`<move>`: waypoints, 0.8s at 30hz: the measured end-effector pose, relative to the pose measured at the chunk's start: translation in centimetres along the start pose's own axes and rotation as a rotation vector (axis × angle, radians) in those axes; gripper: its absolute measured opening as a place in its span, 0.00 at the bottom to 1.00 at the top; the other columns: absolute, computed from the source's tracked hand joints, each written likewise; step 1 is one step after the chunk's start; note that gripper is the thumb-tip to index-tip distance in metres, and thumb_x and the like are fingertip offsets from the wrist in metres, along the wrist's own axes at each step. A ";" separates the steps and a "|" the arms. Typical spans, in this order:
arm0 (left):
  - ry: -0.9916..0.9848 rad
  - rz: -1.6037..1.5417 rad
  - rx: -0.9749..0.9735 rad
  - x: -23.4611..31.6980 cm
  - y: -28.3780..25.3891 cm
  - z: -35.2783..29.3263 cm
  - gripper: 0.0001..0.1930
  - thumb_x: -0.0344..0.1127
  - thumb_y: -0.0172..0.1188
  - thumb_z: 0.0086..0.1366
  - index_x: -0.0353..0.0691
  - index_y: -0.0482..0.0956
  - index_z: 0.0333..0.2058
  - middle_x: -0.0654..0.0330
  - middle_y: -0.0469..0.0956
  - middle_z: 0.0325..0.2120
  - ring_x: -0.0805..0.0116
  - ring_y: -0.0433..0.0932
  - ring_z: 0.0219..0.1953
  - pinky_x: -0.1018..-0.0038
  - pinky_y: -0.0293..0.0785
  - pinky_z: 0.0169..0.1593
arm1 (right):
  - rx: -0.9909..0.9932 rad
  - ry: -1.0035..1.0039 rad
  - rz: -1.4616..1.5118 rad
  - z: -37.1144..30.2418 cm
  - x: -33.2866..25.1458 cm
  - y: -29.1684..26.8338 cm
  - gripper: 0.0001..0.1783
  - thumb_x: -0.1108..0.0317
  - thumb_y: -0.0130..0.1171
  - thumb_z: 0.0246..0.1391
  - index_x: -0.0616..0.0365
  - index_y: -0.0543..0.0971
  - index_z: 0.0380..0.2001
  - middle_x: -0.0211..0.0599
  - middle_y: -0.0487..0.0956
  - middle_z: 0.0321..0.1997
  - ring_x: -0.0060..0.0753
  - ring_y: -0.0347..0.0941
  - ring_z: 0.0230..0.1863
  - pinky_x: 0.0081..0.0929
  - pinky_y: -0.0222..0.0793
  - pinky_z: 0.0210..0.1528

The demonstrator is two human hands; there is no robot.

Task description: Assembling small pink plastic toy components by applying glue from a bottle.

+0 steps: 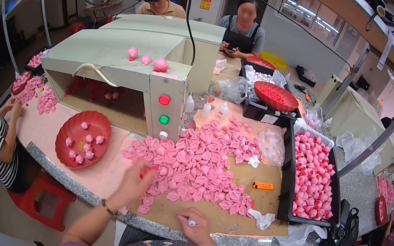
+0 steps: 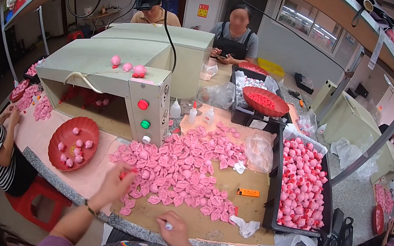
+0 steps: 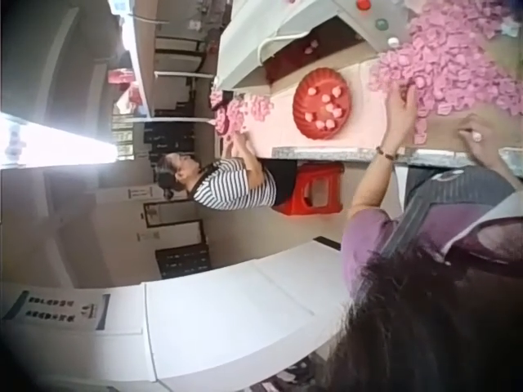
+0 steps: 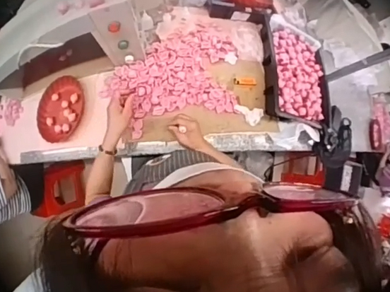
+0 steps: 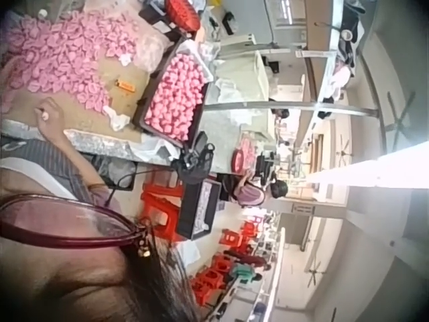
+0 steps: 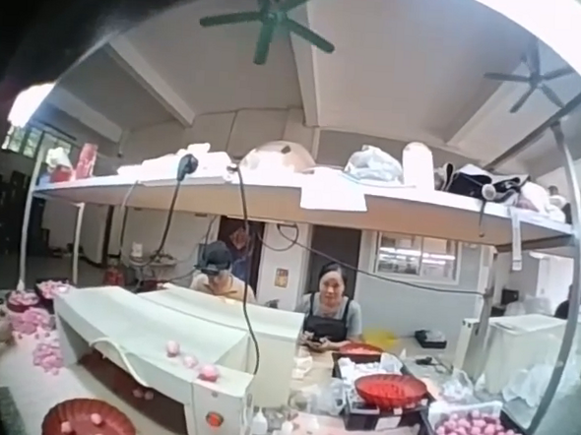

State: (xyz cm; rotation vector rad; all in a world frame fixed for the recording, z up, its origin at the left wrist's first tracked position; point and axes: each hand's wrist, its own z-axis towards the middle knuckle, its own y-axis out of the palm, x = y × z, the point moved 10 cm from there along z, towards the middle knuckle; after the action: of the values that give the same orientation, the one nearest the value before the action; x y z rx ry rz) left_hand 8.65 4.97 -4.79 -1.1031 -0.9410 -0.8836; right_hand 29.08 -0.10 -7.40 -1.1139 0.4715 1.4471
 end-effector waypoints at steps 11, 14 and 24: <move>0.388 0.605 -0.089 2.0 11.6 -7.1 0.08 0.34 0.56 0.55 0.38 0.69 0.31 0.54 0.71 0.25 0.54 0.72 0.27 0.64 0.69 0.27 | 0.375 0.467 0.466 -4.0 4.5 -3.1 0.03 0.78 0.57 0.46 0.65 0.77 0.27 0.29 0.74 0.25 0.16 0.68 0.26 0.14 0.63 0.29; 0.512 0.699 -0.098 3.8 11.9 -7.2 0.10 0.33 0.57 0.49 0.40 0.71 0.31 0.56 0.69 0.28 0.57 0.70 0.34 0.64 0.69 0.34 | 0.336 0.453 0.374 -3.4 3.8 -3.0 0.03 0.78 0.56 0.47 0.65 0.77 0.28 0.28 0.74 0.25 0.16 0.68 0.26 0.14 0.63 0.29; 0.477 0.602 -0.195 3.6 10.7 -5.7 0.22 0.42 0.64 0.45 0.36 0.72 0.37 0.54 0.68 0.34 0.55 0.68 0.40 0.64 0.65 0.41 | 0.381 0.452 0.496 -2.1 5.0 -4.4 0.03 0.79 0.57 0.46 0.66 0.76 0.28 0.32 0.74 0.27 0.19 0.68 0.28 0.15 0.64 0.31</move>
State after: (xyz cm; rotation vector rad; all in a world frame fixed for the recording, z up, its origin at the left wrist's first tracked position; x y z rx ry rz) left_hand 20.73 1.39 -5.92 -1.1777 -0.1087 -0.6919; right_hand 34.62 1.90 -11.18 -1.0483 1.3621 1.4284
